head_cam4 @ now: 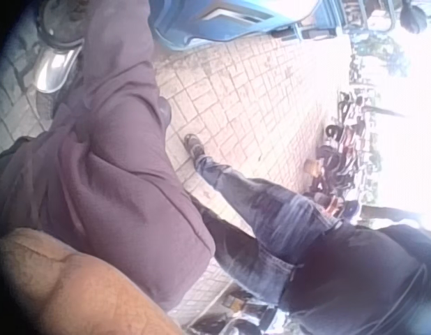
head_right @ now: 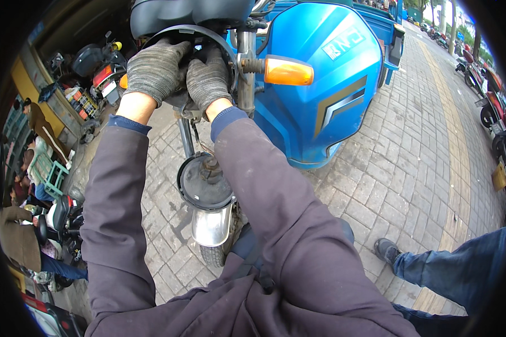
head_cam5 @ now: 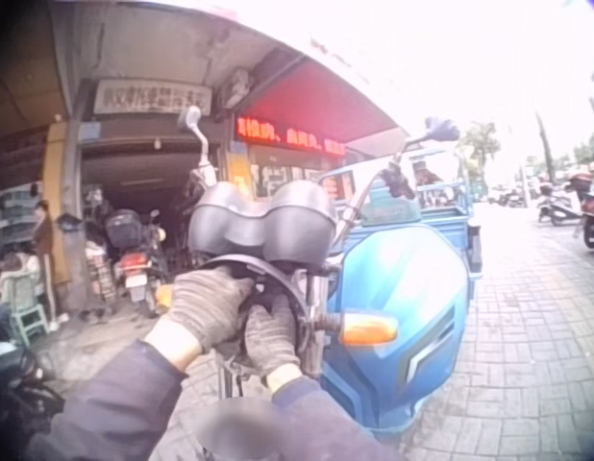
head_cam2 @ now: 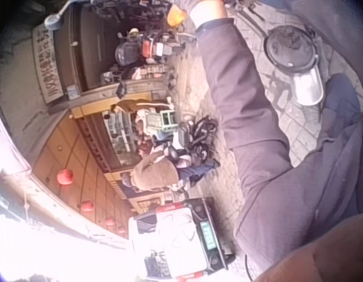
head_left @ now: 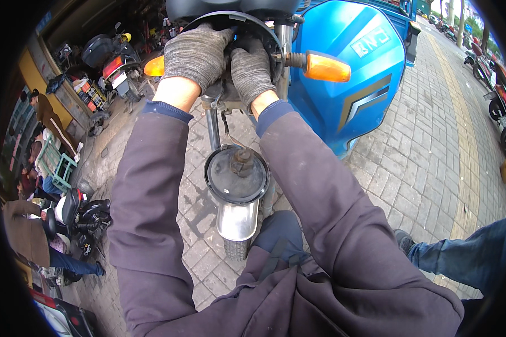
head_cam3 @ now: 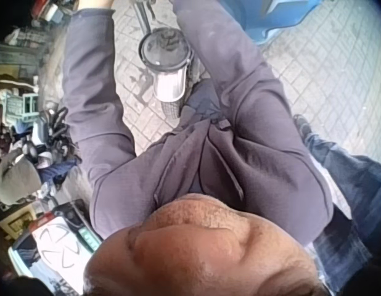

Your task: The person works on a blue electric tricycle, first connecting battery wires under the seat, then moving to the front to remove the headlight cover with a cordless drill, inspecting the wiring, and reassembling the headlight. The person returns to the battery compartment to continue wiring work.

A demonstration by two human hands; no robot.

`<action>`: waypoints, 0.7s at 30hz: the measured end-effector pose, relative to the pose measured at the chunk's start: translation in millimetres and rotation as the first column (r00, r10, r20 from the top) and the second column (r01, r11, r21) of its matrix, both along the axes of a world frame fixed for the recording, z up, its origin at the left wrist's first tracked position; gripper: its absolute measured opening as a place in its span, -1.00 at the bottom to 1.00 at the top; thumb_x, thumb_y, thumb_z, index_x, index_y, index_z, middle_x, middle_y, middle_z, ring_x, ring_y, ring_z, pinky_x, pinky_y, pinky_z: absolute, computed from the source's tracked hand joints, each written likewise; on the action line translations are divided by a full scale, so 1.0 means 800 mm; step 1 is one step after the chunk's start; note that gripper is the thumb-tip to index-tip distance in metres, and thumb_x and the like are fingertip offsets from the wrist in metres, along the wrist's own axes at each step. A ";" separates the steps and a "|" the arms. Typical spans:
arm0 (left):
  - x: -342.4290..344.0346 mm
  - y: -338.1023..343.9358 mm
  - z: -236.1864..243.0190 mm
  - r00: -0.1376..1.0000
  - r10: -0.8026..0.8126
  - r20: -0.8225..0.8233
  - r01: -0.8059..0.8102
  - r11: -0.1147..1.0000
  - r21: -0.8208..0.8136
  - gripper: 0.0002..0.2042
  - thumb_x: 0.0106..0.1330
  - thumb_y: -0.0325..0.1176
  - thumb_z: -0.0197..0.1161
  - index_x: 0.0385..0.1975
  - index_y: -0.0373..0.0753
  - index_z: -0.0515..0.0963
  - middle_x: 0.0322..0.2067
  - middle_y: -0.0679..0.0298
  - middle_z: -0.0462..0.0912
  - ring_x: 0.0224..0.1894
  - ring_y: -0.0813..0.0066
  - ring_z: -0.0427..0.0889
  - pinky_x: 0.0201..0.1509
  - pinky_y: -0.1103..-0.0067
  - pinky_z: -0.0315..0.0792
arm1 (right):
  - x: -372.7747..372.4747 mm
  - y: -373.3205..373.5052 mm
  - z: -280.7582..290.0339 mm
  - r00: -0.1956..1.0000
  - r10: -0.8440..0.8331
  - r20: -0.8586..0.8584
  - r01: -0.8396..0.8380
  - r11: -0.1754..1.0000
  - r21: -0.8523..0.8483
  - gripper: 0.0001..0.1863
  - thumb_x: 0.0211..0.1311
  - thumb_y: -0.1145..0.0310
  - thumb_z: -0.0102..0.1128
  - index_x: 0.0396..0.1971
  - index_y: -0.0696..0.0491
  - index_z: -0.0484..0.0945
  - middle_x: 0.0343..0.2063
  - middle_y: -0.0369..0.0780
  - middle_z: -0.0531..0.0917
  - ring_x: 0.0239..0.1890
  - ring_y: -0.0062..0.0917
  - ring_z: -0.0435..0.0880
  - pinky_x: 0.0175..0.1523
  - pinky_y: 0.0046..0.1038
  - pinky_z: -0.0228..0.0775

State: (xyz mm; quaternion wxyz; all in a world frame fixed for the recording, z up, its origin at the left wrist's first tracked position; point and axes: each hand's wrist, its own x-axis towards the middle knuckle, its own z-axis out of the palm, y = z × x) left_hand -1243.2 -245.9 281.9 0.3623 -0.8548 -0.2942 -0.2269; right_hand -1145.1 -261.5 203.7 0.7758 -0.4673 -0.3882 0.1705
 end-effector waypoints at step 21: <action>-0.010 0.035 -0.025 0.968 -0.221 0.120 0.195 0.960 0.200 -0.68 0.06 -0.27 0.34 -0.12 0.08 0.63 -0.13 0.24 0.57 -0.09 0.23 0.62 -0.12 0.31 0.58 | 0.020 -0.003 0.046 0.591 0.086 0.802 0.492 0.750 -0.443 -0.66 0.28 0.51 0.03 0.05 0.19 0.49 -0.17 -0.09 0.70 -0.28 -0.44 0.76 -0.31 -0.49 0.63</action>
